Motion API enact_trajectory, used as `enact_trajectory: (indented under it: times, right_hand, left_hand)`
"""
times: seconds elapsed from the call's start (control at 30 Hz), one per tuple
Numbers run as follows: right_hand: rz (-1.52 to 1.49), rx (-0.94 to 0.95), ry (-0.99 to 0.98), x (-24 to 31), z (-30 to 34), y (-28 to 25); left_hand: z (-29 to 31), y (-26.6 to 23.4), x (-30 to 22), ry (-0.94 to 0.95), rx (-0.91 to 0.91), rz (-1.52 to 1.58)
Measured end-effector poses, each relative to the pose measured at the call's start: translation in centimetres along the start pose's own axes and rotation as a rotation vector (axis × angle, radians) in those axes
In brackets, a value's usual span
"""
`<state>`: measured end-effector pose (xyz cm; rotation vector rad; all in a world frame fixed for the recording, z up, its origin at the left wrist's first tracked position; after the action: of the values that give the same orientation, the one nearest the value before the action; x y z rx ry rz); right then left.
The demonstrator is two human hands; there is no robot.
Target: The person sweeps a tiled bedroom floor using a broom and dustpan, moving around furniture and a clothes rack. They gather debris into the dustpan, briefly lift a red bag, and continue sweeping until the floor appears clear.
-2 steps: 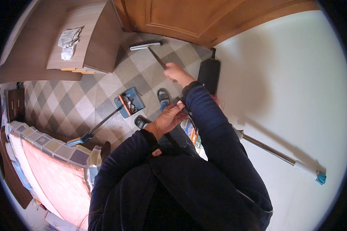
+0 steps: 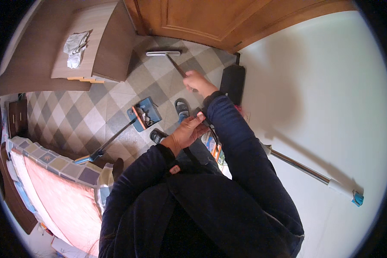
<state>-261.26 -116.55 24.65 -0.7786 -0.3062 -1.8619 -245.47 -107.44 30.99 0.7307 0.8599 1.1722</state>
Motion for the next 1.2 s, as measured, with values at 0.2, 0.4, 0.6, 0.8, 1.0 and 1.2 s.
enact_trajectory:
  times: [0.2,0.4,0.6,0.8,1.0,1.2]
  right_hand:
    - [-0.24,-0.018,0.035,-3.6,2.5,-6.7]
    - [-0.368,-0.224,0.177,-9.3,0.2,-14.9]
    - [0.023,-0.21,0.295,-14.8,-4.5,-14.0]
    - [0.062,-0.223,0.255,-12.6,-2.4,-9.7]
    - [-0.013,0.076,0.263,-5.4,1.3,-8.2]
    - [-0.044,0.087,0.246,-2.2,-2.1,-7.9]
  left_hand:
    - [0.0,-4.2,-4.1,0.078,-0.048,-0.438]
    - [11.4,-11.3,-23.2,0.76,-0.683,-1.569]
    - [26.9,-10.8,-30.6,0.509,-1.399,-2.116]
    - [31.2,-13.5,-26.6,-0.003,-1.68,-2.105]
    - [36.6,-15.1,-24.7,0.261,-1.802,-1.859]
    - [34.4,-17.7,-23.4,0.321,-1.428,-2.034]
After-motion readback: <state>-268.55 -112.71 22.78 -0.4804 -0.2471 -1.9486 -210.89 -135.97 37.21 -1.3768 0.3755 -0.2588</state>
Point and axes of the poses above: each hand's wrist, its own z-axis away from the middle knuckle, its own y-axis out of the palm, x = y × z, the point moved 9 cm from there along -z, towards the middle knuckle, and after that the axes turned 6 degrees about y, right-handed, at the moved point
